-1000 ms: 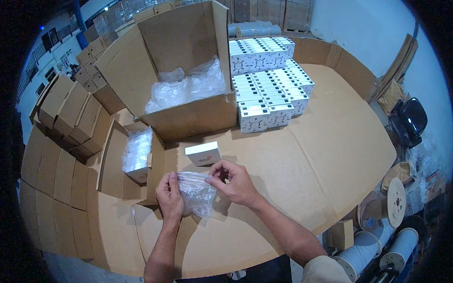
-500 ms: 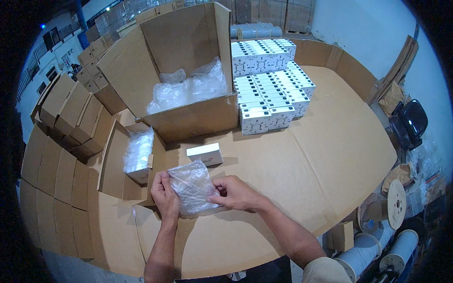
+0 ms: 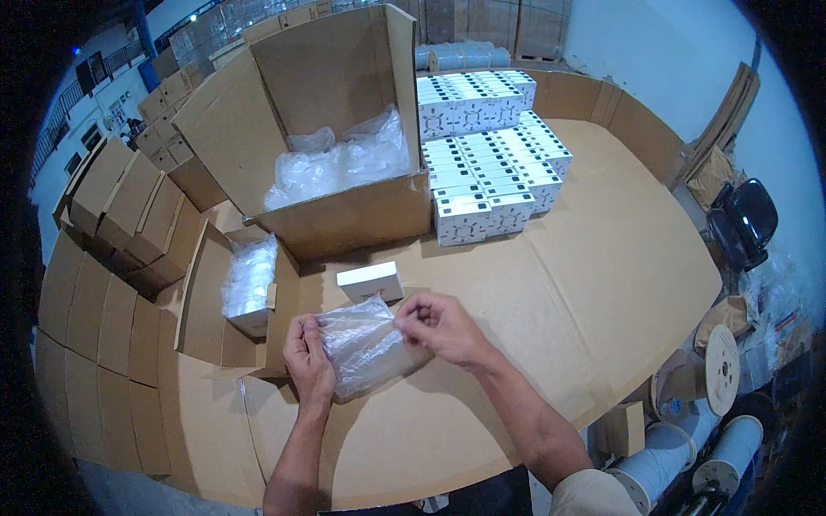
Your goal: Packing small white boxes into plastic bags and placing them into a larger cardboard box.
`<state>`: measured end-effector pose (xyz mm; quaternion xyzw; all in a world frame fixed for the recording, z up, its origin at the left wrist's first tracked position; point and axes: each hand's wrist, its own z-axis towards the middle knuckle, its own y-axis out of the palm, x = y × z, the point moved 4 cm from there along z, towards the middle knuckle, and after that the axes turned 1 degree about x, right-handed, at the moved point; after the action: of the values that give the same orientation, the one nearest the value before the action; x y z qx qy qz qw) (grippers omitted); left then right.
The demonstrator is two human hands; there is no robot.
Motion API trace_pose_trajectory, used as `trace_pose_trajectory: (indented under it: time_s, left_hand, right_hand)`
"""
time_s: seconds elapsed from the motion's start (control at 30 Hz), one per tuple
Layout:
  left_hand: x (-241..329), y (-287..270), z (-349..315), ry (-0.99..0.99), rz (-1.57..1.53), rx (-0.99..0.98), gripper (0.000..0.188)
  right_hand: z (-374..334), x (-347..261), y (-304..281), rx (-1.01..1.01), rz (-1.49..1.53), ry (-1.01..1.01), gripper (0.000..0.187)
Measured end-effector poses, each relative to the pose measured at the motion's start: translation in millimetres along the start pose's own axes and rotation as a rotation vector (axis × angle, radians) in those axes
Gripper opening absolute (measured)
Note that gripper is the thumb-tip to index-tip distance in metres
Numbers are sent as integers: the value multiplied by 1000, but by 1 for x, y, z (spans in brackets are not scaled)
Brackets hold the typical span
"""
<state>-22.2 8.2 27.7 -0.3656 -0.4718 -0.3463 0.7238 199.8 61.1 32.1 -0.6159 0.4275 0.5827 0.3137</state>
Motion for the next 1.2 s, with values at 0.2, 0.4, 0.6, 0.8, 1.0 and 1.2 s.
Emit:
trace_pose_trajectory:
  time_s: [0.2, 0.4, 0.6, 0.8, 1.0, 1.2]
  left_hand:
    - [-15, 1, 2, -74, -112, -56, 31]
    - [-29, 17, -5, -327, -372, -306, 25]
    - [-18, 10, -4, -518, -335, -442, 31]
    - [-17, 13, -11, 20, -207, -252, 53]
    - [-4, 14, -13, -178, -248, -110, 40]
    - [-21, 7, -8, -177, -246, 80, 33]
  right_hand:
    - [-7, -23, -8, 279, -435, -541, 23]
    - [-11, -28, 14, 212, -924, -918, 35]
    - [-10, -16, -5, 385, -429, -468, 9]
    - [-5, -4, 3, 459, -419, -454, 19]
    - [-1, 5, 19, 286, -504, -494, 18]
    - [-3, -3, 30, -66, -526, -249, 17]
